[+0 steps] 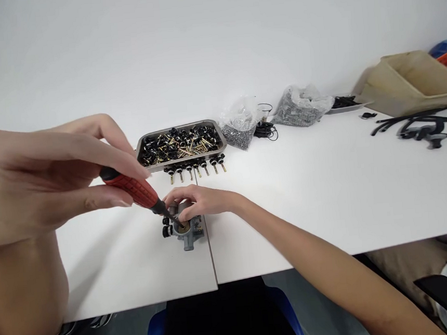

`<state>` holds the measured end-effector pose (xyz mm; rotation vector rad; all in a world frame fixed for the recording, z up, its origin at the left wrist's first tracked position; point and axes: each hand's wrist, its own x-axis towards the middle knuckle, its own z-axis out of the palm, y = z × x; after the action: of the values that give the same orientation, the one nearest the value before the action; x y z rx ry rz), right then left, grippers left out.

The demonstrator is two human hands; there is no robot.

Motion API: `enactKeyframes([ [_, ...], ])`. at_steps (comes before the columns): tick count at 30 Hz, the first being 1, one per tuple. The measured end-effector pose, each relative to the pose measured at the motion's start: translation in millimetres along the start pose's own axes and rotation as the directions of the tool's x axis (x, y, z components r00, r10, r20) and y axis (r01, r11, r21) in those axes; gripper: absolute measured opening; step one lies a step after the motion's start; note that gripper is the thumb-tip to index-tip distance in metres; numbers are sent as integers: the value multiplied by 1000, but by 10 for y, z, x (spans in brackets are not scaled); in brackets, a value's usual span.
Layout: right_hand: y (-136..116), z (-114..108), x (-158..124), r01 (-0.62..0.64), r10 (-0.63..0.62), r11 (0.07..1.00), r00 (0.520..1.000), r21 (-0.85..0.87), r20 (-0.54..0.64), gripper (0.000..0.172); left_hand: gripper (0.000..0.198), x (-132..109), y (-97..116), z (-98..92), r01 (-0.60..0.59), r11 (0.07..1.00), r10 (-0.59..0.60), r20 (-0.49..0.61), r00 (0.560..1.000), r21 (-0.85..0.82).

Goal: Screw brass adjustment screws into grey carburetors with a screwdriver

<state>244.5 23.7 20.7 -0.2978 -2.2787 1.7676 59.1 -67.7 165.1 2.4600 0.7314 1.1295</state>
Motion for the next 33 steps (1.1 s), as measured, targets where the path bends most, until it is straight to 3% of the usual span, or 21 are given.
enactKeyframes([
  [4,29,-7,-7,34,-34,999,999,-5,19,34,31,-3,21,5,62,998,-62,-28,998,2],
  [9,-9,10,-7,42,-43,998,999,38,28,33,36,4,53,2,56,998,-56,25,998,-10],
  [15,25,12,4,8,-8,999,1000,40,-1,36,24,6,12,-8,-8,999,11,68,998,-46],
  [20,61,-3,2,26,-26,1000,1000,-2,15,37,27,-22,50,4,72,997,-72,17,997,-39],
  [27,40,1,3,13,-13,1000,1000,-14,9,37,16,14,72,-11,44,990,-28,115,993,-136],
  [29,47,3,12,22,-22,1000,1000,13,18,38,17,27,64,-7,42,988,-27,103,994,-150],
  [33,51,3,19,52,-53,998,998,27,38,42,23,9,59,3,67,997,-67,-2,998,-27],
])
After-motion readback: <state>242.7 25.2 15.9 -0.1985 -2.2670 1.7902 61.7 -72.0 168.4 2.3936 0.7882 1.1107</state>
